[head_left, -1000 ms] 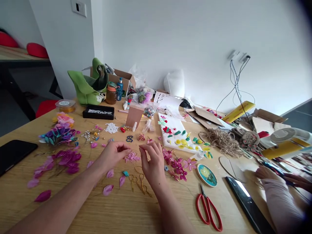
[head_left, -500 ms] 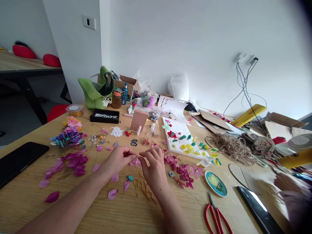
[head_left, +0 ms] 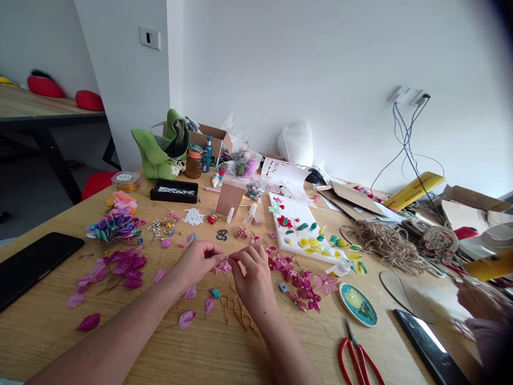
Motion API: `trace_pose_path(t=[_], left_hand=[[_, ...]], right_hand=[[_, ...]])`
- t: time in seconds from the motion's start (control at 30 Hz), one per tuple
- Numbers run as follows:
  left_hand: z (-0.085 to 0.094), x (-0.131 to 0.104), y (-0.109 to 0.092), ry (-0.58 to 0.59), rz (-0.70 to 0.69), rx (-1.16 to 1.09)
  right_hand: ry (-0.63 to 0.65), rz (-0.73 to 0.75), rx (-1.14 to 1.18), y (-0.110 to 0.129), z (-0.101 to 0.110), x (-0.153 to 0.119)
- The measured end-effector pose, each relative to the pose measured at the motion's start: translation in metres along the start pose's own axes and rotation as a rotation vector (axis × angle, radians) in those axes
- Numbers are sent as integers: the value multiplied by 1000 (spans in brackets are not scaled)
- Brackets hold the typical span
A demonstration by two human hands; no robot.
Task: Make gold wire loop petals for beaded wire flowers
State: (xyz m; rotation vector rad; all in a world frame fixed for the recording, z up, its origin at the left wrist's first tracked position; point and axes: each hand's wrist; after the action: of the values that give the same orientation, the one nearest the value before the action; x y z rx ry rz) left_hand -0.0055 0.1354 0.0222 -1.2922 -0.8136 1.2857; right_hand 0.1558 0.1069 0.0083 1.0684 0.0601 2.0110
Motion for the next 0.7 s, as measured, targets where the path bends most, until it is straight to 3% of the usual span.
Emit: trace_pose_path(t=[0.23,0.7], left_hand=[[1,1,1,-52,18,19],[-3,2,4,-99,-38,72]], right_hand=[[-147,-186,102,-4,10,5],[-22,-30,-101,0,-4,-3]])
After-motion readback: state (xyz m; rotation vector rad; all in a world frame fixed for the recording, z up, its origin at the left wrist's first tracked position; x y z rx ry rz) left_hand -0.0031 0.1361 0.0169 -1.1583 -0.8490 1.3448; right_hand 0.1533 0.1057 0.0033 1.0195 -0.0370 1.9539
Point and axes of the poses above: each hand's wrist, its own x-axis towards the middle knuckle, its own z-axis out of the back of the hand, y = z × x, and after that the axes turned 7 degrees about z, right-handed
